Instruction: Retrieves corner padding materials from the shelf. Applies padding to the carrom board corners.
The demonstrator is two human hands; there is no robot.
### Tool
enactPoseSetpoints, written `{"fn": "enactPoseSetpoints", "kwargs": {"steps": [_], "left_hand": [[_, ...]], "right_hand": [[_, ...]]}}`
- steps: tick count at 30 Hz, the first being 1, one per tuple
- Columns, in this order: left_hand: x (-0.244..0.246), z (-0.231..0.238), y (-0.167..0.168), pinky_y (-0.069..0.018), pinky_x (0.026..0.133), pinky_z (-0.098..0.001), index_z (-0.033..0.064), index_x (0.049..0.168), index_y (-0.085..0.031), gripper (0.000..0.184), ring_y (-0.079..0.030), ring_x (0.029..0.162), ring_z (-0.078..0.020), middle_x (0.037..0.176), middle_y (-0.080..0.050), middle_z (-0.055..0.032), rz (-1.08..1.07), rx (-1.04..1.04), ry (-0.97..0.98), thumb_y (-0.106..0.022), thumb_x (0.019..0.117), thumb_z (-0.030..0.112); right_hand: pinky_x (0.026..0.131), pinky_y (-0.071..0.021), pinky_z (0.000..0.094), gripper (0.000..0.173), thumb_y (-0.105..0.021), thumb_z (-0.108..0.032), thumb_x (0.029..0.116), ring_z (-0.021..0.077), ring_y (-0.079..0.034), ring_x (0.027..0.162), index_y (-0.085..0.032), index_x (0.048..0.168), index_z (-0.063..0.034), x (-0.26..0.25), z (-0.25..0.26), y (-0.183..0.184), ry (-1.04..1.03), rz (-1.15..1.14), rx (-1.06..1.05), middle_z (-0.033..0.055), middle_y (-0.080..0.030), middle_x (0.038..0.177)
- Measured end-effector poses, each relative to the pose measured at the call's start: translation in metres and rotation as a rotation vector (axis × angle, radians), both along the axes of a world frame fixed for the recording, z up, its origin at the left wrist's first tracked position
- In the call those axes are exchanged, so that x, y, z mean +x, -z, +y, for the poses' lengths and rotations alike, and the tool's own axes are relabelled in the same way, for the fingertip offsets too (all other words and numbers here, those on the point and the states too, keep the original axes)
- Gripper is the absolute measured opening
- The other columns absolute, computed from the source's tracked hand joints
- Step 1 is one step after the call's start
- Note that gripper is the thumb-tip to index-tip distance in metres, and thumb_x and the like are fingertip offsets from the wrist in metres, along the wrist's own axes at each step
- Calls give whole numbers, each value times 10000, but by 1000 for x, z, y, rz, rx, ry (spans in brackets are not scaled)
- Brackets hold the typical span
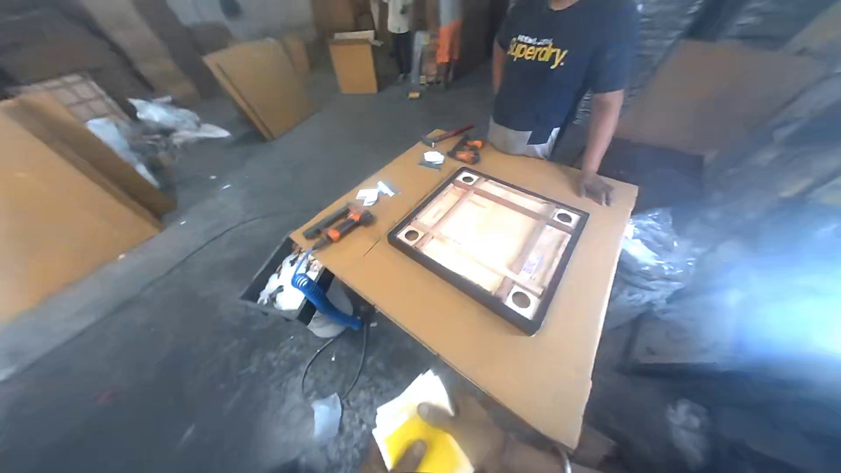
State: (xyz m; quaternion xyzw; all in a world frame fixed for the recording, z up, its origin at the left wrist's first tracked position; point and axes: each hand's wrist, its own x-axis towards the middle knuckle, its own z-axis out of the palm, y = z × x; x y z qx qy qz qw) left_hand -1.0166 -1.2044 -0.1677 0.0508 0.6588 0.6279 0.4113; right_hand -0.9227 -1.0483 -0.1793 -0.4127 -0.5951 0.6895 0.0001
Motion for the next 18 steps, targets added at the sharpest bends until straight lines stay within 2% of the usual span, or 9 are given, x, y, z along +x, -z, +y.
{"fn": "enactPoseSetpoints", "kwargs": {"steps": [2,4,8,11,13,15,18], "left_hand": [[-37,10,0,-649,805,-403,-90,1263,-525,364,-753,847,-212,967,-742,-148,-30,46,78,-654,935,1],[-75,25,7,-652,800,-402,-78,1235,-551,305,-757,837,-213,956,-750,-141,-30,60,148,-638,958,15],[-138,56,13,-634,858,-481,-76,1298,-552,357,-751,924,-306,1034,-740,-218,-211,-10,231,-658,983,54],[-167,85,0,-642,799,-486,-61,1296,-560,340,-753,879,-311,1008,-738,-224,-226,-90,152,-638,999,86],[-179,105,-4,-649,790,-470,-58,1351,-529,414,-754,881,-295,1036,-733,-217,-118,-66,127,-637,999,132],[-201,123,-4,-655,836,-435,-51,1427,-459,521,-756,928,-256,1099,-728,-193,22,6,201,-616,1030,247],[-242,160,-11,-656,822,-397,-70,1379,-488,500,-752,902,-202,1064,-730,-157,189,76,355,-530,1060,313]], "right_hand": [[926,-600,417,687,-742,-523,891,195,-725,998,-563,1347,-40,-14,12,-3,22,108,-52,108,-724,1121],[950,-597,407,660,-716,-476,934,188,-720,1035,-525,1406,-56,-36,28,0,2,177,-78,106,-713,1173],[984,-577,440,642,-686,-471,972,228,-694,1122,-500,1457,-94,-92,38,1,127,78,-216,130,-680,1263],[953,-583,465,642,-660,-499,982,254,-696,1110,-496,1436,-77,-142,43,-11,315,-10,-271,153,-685,1236],[1016,-535,482,736,-669,-555,948,261,-644,1190,-473,1455,-60,-166,52,-15,411,-37,-163,166,-641,1304],[1014,-550,448,756,-619,-627,933,218,-663,1161,-524,1415,-53,-185,65,-17,453,3,35,139,-668,1266],[993,-552,425,687,-508,-602,996,187,-674,1119,-560,1380,-34,-207,83,-31,535,57,204,126,-692,1196]]}}
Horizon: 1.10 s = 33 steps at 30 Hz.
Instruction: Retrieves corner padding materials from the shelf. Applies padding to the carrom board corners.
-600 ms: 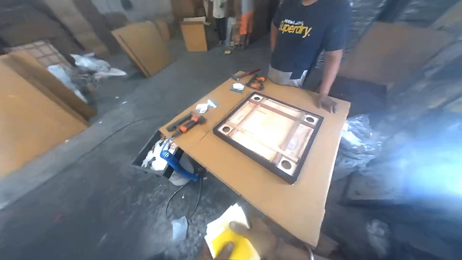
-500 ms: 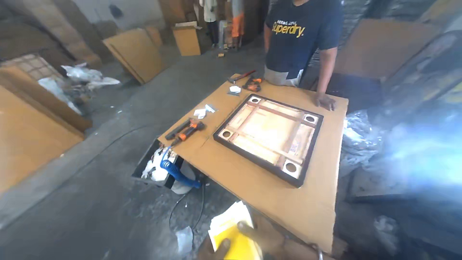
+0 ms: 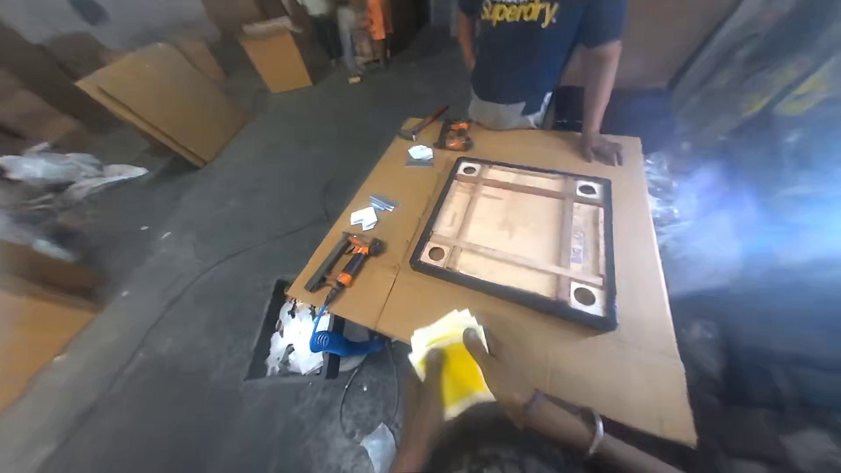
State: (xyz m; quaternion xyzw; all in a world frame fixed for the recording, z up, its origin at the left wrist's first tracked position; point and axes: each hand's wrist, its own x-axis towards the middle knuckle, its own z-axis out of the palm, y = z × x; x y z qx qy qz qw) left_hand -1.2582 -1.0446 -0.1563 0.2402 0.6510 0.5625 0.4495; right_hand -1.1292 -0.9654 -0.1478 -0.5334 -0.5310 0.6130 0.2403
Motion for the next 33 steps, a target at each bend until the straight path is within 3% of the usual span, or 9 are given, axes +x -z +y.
{"fn": "enactPoseSetpoints", "kwargs": {"steps": [6,8,12,19,23,25,27,29,33], "left_hand": [[-64,63,-6,-612,817,-378,-33,1284,-585,568,-706,896,-169,1028,-692,-130,211,60,236,-367,1063,443],[-73,82,-8,-622,773,-386,-23,1240,-619,537,-716,832,-171,953,-708,-115,274,84,276,-340,1088,410],[-92,113,-25,-610,839,-405,15,1261,-635,695,-714,902,-178,989,-716,-108,301,-33,422,-269,1069,574],[-118,146,-37,-495,1054,-408,79,1484,-473,823,-594,1246,-190,1349,-629,-90,-134,-211,533,-403,965,715],[-133,168,-14,-602,945,-401,35,1473,-418,1075,-699,1086,-209,1218,-689,-123,-357,-218,552,-824,706,669],[-143,180,-1,-614,908,-431,30,1415,-489,841,-716,1034,-256,1170,-704,-162,-384,-287,546,-850,768,426],[-152,197,10,-624,881,-461,26,1348,-581,481,-732,995,-300,1127,-724,-192,-355,-347,537,-718,966,285],[-158,210,18,-628,849,-451,49,1323,-609,387,-737,962,-286,1098,-732,-172,-286,-356,522,-634,1030,302],[-159,231,25,-628,753,-415,97,1324,-587,568,-727,867,-206,1019,-722,-101,-89,-251,462,-505,1025,572]], "right_hand": [[929,-567,464,611,-482,-627,1012,245,-668,1128,-602,1365,-143,-28,26,-47,334,227,-444,106,-690,1231],[1022,-498,479,632,-367,-576,1074,264,-577,1252,-534,1424,-76,-39,24,-56,376,190,-360,155,-595,1379],[941,-561,454,623,-360,-580,1066,193,-694,1059,-633,1316,-79,-63,51,-14,451,-8,79,108,-723,1115],[824,-612,447,671,-404,-644,1024,171,-726,901,-608,1301,-68,-74,85,14,405,-86,151,73,-728,996],[827,-587,493,672,-443,-641,1010,211,-706,924,-611,1283,-51,-87,106,19,387,-205,164,99,-707,1004],[827,-593,513,655,-454,-632,1017,228,-714,929,-593,1313,-65,-94,114,20,358,-221,66,111,-711,1025],[791,-594,499,634,-447,-630,1027,232,-717,886,-587,1325,-88,-100,126,19,348,-204,-80,114,-717,1005],[758,-584,473,621,-426,-615,1043,243,-704,859,-574,1336,-89,-109,136,15,376,-143,-216,134,-708,986],[659,-611,407,704,-284,-726,1014,194,-714,789,-647,1238,-166,-136,159,13,516,81,-361,77,-725,924]]}}
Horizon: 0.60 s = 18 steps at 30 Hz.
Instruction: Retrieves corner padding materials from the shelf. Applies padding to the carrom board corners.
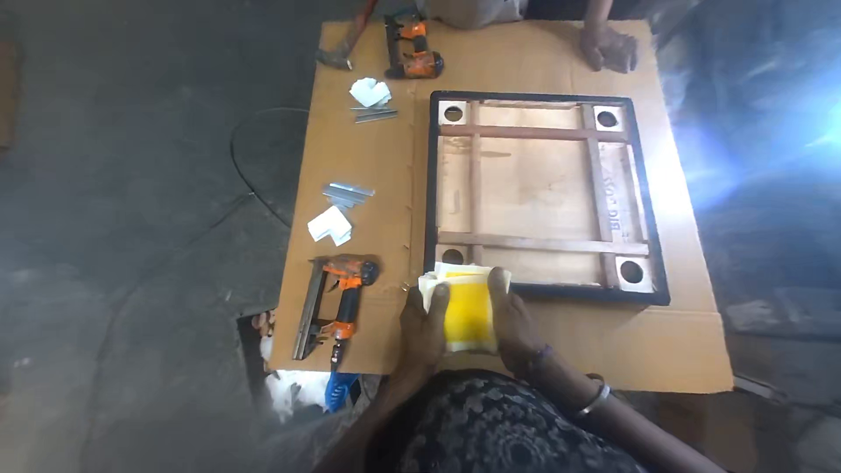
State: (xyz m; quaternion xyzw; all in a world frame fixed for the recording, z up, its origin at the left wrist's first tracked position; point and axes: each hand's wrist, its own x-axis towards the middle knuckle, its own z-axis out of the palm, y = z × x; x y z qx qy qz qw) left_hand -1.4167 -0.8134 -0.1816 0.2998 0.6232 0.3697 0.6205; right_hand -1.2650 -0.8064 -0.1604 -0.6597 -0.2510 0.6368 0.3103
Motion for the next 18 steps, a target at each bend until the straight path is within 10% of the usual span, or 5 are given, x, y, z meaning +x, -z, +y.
{"fn": "enactPoseSetpoints", "kwargs": {"steps": [6,10,14,16,18], "left_hand": [[-42,93,-5,-639,790,-415,91,1379,-542,555,-733,902,-197,1059,-728,-103,-179,58,-53,-424,1069,537],[-128,217,3,-623,846,-492,47,1355,-587,575,-730,948,-259,1095,-721,-162,193,198,-4,-533,1039,523],[-187,329,48,-580,897,-548,-23,1191,-666,736,-707,998,-323,1084,-711,-213,442,135,-2,-584,953,669],[-200,356,76,-518,953,-640,-57,1148,-679,799,-669,1084,-412,1125,-686,-274,678,56,101,-578,933,706],[-205,366,84,-482,989,-666,-40,1210,-662,842,-637,1150,-437,1187,-666,-286,734,7,126,-572,913,742]], "right_hand": [[733,-639,400,704,-239,-744,1003,152,-731,906,-613,1324,-241,-47,105,-4,-83,410,92,20,-743,1059],[890,-607,447,623,-361,-583,1073,203,-714,1016,-565,1392,-89,-107,222,13,-206,98,363,117,-714,1154],[1051,-433,537,658,-346,-528,1097,356,-552,1248,-522,1399,30,-157,308,10,-443,-238,170,259,-567,1366],[905,-528,613,723,-518,-597,1020,445,-663,1080,-638,1217,89,-178,333,66,-400,-616,313,312,-666,1170],[942,-533,614,897,-600,-724,900,444,-645,1142,-564,1300,78,-186,353,88,-382,-765,302,306,-632,1233]]}}
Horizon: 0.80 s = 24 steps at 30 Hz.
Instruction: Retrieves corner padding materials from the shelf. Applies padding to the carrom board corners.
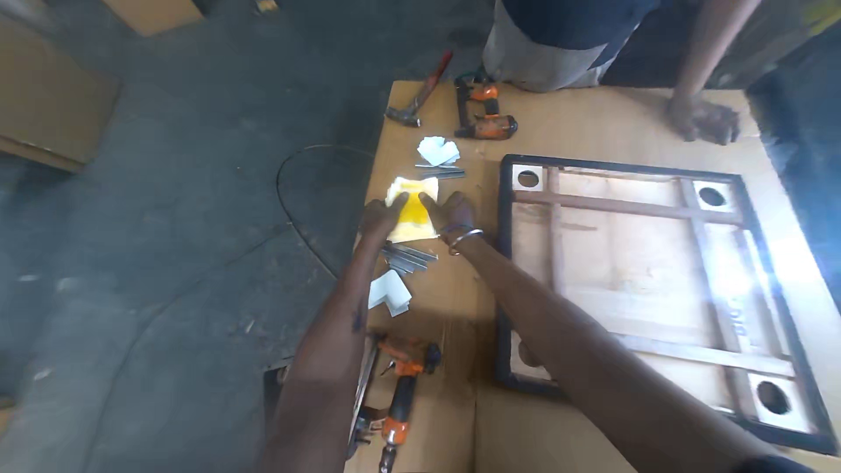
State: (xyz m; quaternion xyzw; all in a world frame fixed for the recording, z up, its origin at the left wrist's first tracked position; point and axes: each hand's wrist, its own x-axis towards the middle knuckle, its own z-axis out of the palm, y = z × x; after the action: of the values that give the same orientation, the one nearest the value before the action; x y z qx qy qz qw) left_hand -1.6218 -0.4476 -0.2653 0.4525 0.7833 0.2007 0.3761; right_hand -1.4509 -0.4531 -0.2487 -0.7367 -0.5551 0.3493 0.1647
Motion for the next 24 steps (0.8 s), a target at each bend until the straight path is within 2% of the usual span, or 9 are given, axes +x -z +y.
{"fn": "enactPoseSetpoints", "kwargs": {"steps": [2,4,6,9,11,14,16,19,24], "left_hand": [[-2,-7,-7,-474,1021,-656,-20,1330,-597,897,-605,1220,-431,1280,-629,-286,-48,44,-50,-535,912,771],[-6,-40,-35,-435,1092,-628,25,1477,-493,891,-530,1337,-413,1444,-535,-267,-14,167,-90,-512,943,739],[-7,-101,-56,-485,1059,-553,-12,1453,-497,732,-575,1266,-381,1394,-554,-262,84,378,-56,-520,1022,580],[7,-222,-51,-536,979,-540,-55,1388,-512,588,-627,1137,-382,1281,-596,-262,266,412,54,-539,1048,423],[27,-292,-32,-550,959,-548,-97,1356,-535,679,-646,1105,-420,1229,-619,-288,330,335,123,-639,973,455],[58,-355,-7,-563,961,-530,-57,1402,-535,848,-651,1133,-424,1270,-628,-272,420,195,145,-720,868,576],[71,-365,6,-572,931,-526,-41,1456,-487,901,-665,1099,-414,1240,-642,-253,477,113,147,-734,855,584],[83,-354,14,-549,944,-566,-49,1463,-480,821,-662,1102,-455,1223,-656,-275,536,51,104,-805,873,422],[88,-337,-20,-566,958,-517,-16,1547,-346,685,-695,1088,-395,1304,-619,-265,486,-114,140,-652,992,243]], "right_hand": [[963,-520,608,870,-731,-643,850,434,-625,1168,-541,1345,46,0,1,-9,9,-6,12,289,-612,1269],[864,-541,612,560,-777,-466,885,408,-683,1010,-667,1172,1,2,-1,-14,-3,33,52,236,-697,1082],[834,-540,604,366,-704,-382,962,382,-696,959,-720,1048,-26,5,-2,-22,-44,11,43,197,-721,996],[853,-535,601,377,-554,-353,1059,382,-696,993,-733,1004,-26,8,0,-32,-113,-35,1,206,-718,1025],[868,-532,598,420,-492,-359,1086,387,-693,1012,-738,1024,-24,11,-2,-35,-135,-33,-16,216,-717,1052],[875,-530,601,422,-584,-429,1038,383,-688,1033,-744,1022,-38,17,-5,-36,-138,-26,-14,202,-721,1060],[865,-535,602,423,-688,-472,963,373,-692,1018,-758,998,-56,23,-7,-38,-114,-15,1,187,-730,1037],[844,-537,594,428,-768,-468,901,363,-696,963,-752,968,-46,34,-13,-38,-84,52,13,183,-729,996],[864,-536,585,480,-775,-476,898,370,-688,967,-727,967,-3,49,-19,-45,-124,132,51,210,-712,1012]]}}
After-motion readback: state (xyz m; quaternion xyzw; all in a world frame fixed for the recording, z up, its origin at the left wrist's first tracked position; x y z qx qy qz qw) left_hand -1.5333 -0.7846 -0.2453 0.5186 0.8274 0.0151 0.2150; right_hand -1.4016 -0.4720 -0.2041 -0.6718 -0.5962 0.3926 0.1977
